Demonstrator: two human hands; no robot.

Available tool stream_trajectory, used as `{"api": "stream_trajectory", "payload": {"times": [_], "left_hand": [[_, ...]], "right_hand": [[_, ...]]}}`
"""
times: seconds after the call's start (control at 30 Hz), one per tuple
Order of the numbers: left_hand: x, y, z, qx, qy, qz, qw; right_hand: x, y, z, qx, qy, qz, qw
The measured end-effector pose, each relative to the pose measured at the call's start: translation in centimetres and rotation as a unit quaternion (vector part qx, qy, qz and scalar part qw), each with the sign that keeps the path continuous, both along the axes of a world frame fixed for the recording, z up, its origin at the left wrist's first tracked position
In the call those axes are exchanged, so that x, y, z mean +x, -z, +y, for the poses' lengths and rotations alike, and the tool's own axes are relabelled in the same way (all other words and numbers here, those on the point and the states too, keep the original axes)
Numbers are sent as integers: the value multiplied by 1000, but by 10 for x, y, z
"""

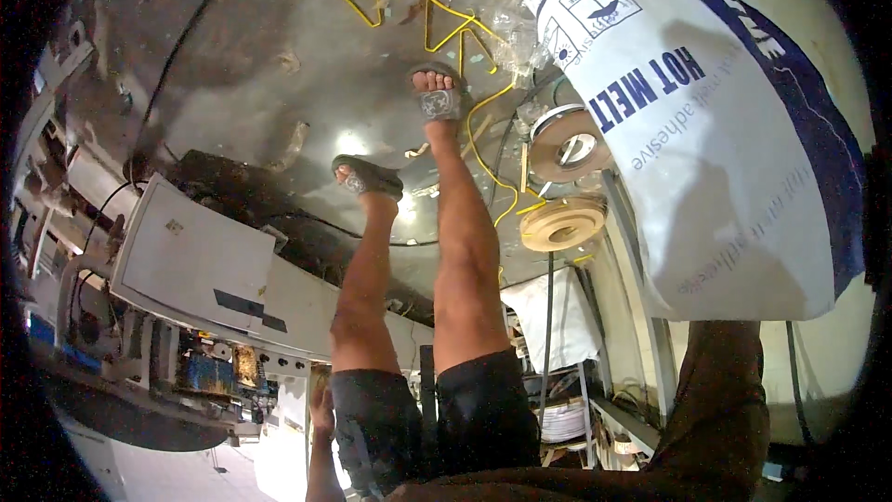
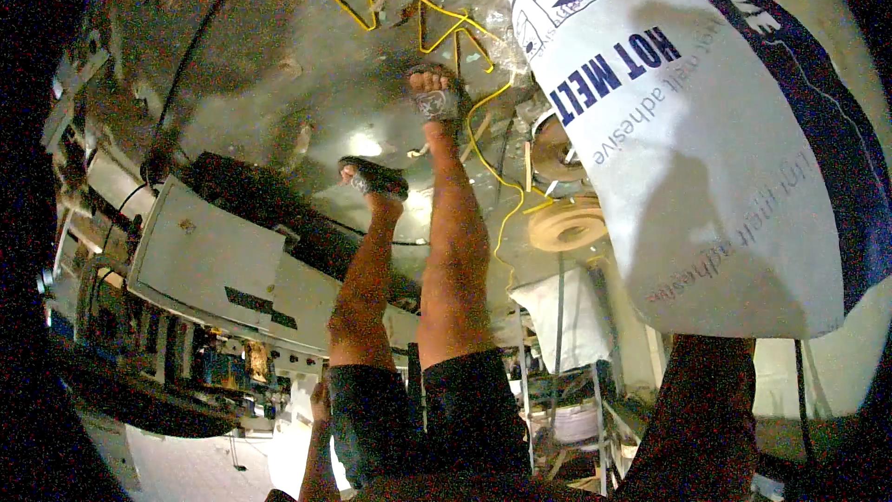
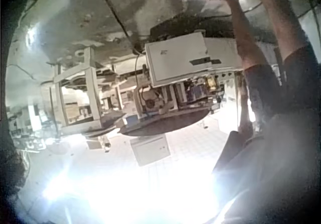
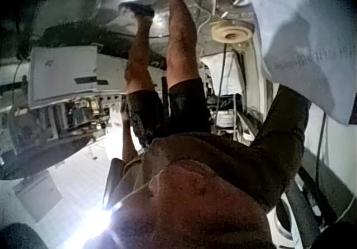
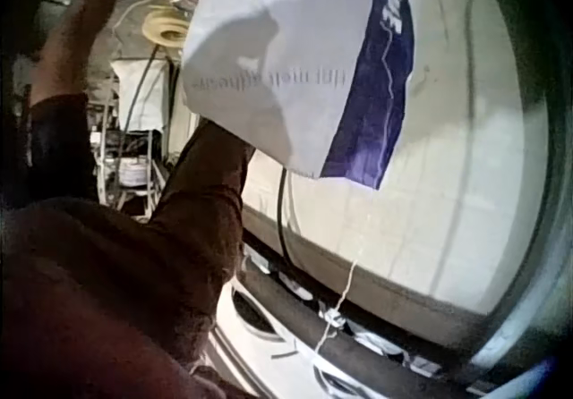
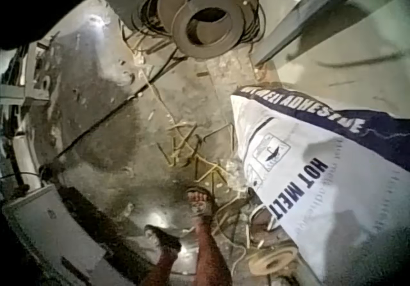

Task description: The person operates a woodworking machine, feeding rectangular wooden blocks through a blue conveyor belt. They periodically pause to refill a hopper with a white granular substance from a bag and adjust the machine's controls.

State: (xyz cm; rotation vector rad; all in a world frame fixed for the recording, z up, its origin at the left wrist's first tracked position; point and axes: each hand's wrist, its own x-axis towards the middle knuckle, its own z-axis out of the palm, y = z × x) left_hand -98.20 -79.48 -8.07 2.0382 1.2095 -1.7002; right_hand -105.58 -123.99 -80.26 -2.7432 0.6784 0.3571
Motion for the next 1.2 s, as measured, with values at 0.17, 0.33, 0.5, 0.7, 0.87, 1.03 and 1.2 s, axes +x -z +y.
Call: {"api": "stream_trajectory", "payload": {"times": [0.17,0.33,0.5,0.7,0.87,1.03,1.2], "left_hand": [[-10,-14,17,-6,-20,-36,999],[-29,-29,42,52,31,-33,998],[-6,1,-19,-21,70,-27,997],[-11,8,-15,-28,57,-14,998],[-36,-3,1,-15,36,-40,998],[-21,-17,29,-10,45,-52,998],[-35,-12,49,-65,92,-80,990]], "right_hand": [[27,-13,-19,134,-27,197,971],[51,-44,-24,-84,-21,-41,995],[37,-28,-32,-89,-23,-37,995],[11,-9,-20,-17,-51,166,985],[29,-25,-16,11,-50,126,991],[33,-86,-74,183,47,122,975],[18,-224,-240,434,324,63,838]]}}
